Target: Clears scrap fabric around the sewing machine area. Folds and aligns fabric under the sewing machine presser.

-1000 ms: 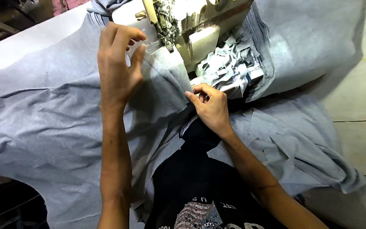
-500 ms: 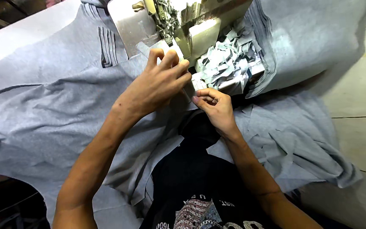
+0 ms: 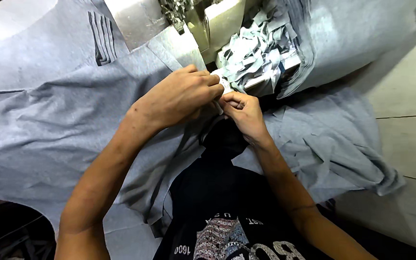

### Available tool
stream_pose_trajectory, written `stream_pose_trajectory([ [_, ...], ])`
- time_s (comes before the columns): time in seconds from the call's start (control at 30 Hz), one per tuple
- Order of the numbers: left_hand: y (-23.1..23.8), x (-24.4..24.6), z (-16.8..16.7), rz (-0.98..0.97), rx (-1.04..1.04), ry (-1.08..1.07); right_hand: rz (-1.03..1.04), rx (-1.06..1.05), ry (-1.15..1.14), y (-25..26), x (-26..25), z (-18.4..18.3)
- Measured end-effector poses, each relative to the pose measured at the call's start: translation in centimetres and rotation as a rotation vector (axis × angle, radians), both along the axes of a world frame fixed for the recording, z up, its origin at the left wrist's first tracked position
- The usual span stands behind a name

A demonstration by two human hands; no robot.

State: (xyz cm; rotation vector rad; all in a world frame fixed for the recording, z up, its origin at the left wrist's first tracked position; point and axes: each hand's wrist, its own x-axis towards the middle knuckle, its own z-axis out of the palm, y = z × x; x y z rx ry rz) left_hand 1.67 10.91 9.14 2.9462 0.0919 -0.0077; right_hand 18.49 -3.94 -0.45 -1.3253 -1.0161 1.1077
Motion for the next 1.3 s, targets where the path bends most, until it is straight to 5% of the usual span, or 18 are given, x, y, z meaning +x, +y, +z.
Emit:
stream_pose_trajectory([
  [0.33,0.1,-1.0,0.8,0.168,-0.155,-0.003,-0.039,0.042,0.025,0.0,0.1,0.0],
  [1.3,-1.1,2.9,-0.7,0.153,0.069,0.086,-0.008,0.055,0.097,0.2,0.2,-0.6],
])
